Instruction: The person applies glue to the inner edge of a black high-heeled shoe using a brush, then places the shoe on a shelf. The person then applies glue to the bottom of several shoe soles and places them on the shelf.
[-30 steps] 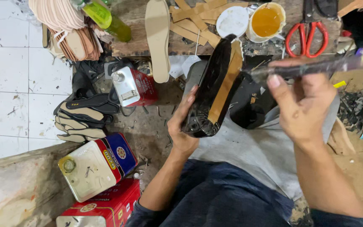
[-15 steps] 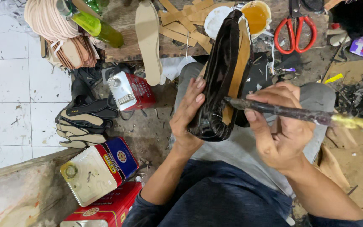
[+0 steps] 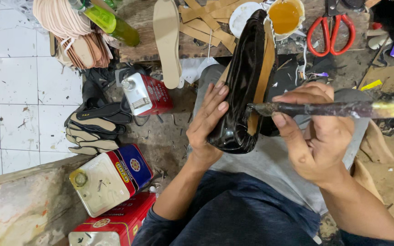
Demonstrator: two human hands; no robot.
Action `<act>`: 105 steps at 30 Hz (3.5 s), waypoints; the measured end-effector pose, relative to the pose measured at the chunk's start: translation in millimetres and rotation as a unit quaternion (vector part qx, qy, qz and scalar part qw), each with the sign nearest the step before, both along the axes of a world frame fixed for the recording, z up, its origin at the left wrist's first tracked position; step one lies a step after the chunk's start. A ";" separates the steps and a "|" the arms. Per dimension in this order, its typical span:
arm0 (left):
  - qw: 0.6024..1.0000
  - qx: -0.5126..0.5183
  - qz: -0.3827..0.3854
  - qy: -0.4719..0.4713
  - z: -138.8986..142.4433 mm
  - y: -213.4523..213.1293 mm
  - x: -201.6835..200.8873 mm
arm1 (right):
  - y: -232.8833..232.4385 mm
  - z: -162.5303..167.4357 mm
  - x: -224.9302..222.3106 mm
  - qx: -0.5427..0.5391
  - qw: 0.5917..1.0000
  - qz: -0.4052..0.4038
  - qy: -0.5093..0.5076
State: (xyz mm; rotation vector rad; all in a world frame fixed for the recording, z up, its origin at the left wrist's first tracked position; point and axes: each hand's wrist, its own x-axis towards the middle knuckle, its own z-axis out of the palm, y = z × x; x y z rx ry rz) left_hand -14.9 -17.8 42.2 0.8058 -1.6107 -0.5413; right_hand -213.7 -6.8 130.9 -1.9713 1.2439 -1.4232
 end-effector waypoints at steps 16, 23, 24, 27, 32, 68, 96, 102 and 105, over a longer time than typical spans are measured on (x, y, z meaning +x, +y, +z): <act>1.000 -0.002 0.002 -0.007 -0.8 -1.3 2.5 | 6.9 13.1 2.8 -0.008 0.996 0.053 0.071; 1.000 0.015 -0.011 0.001 2.5 0.3 2.0 | -1.9 15.4 -3.9 -0.097 0.984 0.077 0.132; 1.000 0.017 -0.014 0.006 3.5 0.6 1.8 | -2.1 14.6 -5.1 -0.096 0.984 0.079 0.128; 0.999 0.019 -0.024 0.017 6.1 0.3 0.6 | -2.5 12.1 -7.5 -0.083 0.987 0.065 0.123; 0.999 0.027 -0.036 0.023 8.3 0.8 -0.8 | -1.8 9.7 -5.7 -0.031 0.994 0.048 0.090; 0.961 0.223 -0.148 0.071 7.9 12.2 6.1 | -9.9 9.9 -7.1 -0.150 0.978 0.086 0.115; 0.902 0.341 -0.219 0.147 -2.3 18.1 23.1 | -17.3 1.1 -5.0 -0.144 0.977 0.122 0.097; 0.893 0.358 -0.222 0.156 -34.6 19.2 35.5 | -23.6 -8.7 -10.4 -0.119 0.971 0.187 0.086; 0.818 0.396 -0.213 0.359 -56.1 11.8 28.1 | -37.7 -22.1 -24.2 -0.046 0.982 0.154 0.105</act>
